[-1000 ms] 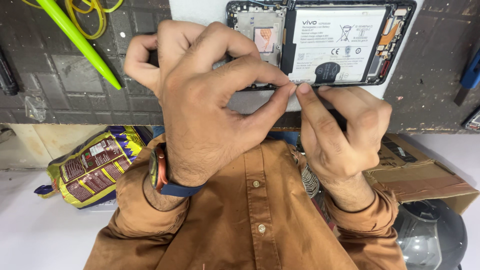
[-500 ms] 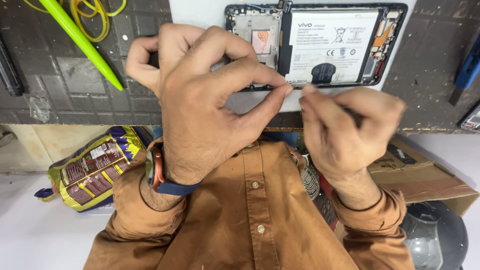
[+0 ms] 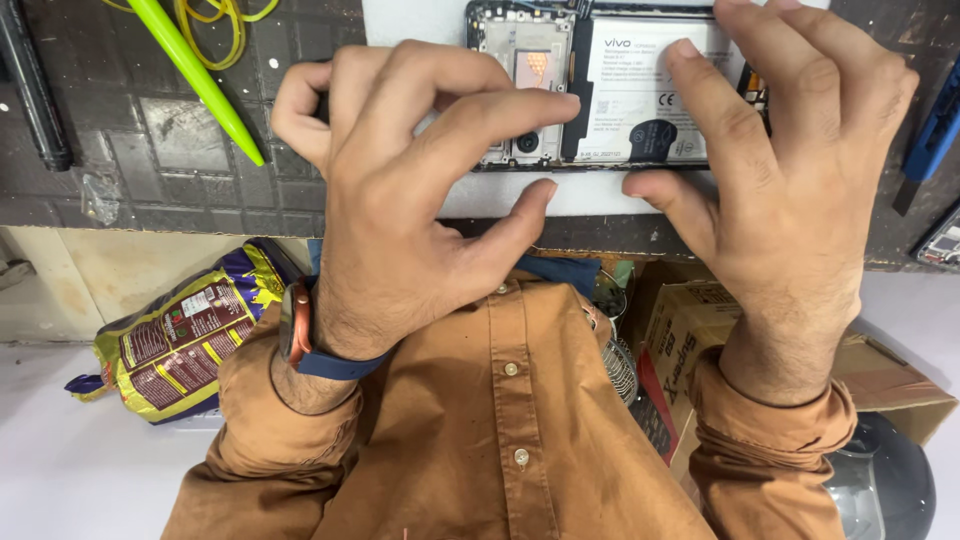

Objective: The person uses a blue plastic pry tool and tweezers to carefully lift and reposition a small ribbon cable connector on the motherboard of a disassembled smartphone. The person repeatedly adjusts the cable and uses the tools to ensure it is seated correctly.

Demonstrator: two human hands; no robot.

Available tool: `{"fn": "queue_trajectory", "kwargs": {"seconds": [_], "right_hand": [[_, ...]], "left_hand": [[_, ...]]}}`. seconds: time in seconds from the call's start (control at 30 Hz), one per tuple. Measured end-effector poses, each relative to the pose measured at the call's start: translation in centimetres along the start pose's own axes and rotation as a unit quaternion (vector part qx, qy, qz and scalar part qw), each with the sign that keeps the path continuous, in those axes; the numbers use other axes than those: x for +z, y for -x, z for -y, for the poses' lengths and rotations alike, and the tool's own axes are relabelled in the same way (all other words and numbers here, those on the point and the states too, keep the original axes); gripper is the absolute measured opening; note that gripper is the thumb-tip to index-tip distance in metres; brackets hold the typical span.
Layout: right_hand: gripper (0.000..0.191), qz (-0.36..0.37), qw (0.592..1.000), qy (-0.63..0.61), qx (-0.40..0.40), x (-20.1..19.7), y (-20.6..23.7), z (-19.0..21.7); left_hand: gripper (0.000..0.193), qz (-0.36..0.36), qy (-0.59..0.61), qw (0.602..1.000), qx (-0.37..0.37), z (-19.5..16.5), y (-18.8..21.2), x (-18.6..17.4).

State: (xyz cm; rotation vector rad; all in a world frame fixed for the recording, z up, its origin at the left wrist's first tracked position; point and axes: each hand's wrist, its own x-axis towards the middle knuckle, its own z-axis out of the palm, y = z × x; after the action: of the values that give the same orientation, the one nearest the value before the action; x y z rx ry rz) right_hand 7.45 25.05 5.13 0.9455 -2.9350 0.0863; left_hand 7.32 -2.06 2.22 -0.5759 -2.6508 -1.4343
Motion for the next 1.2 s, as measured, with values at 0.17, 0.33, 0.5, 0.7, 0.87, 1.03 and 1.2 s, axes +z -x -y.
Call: {"fn": "queue_trajectory", "kwargs": {"seconds": [0.17, 0.33, 0.5, 0.7, 0.87, 1.03, 1.2], "right_hand": [[0.069, -0.011, 1.000, 0.025, -0.004, 0.2, 0.3, -0.7], [0.070, -0.029, 0.999, 0.017, -0.012, -0.2, -0.2, -1.3], [0.071, -0.027, 1.000, 0.008, -0.011, -0.7, -0.8, -1.5], [0.072, -0.015, 1.000, 0.007, -0.025, -1.3, -1.2, -1.9], [0.059, -0.056, 0.998, -0.008, -0.018, -1.6, -1.8, -0.9], [0.035, -0.125, 0.988, -0.060, -0.073, -1.6, -2.9, -0.1], [0.026, -0.146, 0.980, -0.064, -0.118, -1.4, -3.7, -0.2]], "left_hand": [[0.029, -0.033, -0.082, 0.994, 0.062, 0.0, 0.2, 0.0], [0.027, -0.064, -0.141, 0.982, 0.107, -0.2, -0.5, 0.0], [0.023, -0.111, -0.146, 0.972, 0.149, 0.0, -1.2, 0.4], [0.019, -0.095, -0.156, 0.971, 0.154, 0.2, -1.0, 0.8], [0.020, -0.113, -0.203, 0.958, 0.165, 0.3, -0.8, 1.1], [0.022, -0.114, -0.214, 0.956, 0.167, 0.5, -0.5, 1.3], [0.017, -0.140, -0.234, 0.948, 0.162, 1.1, -0.4, 2.2]]}}
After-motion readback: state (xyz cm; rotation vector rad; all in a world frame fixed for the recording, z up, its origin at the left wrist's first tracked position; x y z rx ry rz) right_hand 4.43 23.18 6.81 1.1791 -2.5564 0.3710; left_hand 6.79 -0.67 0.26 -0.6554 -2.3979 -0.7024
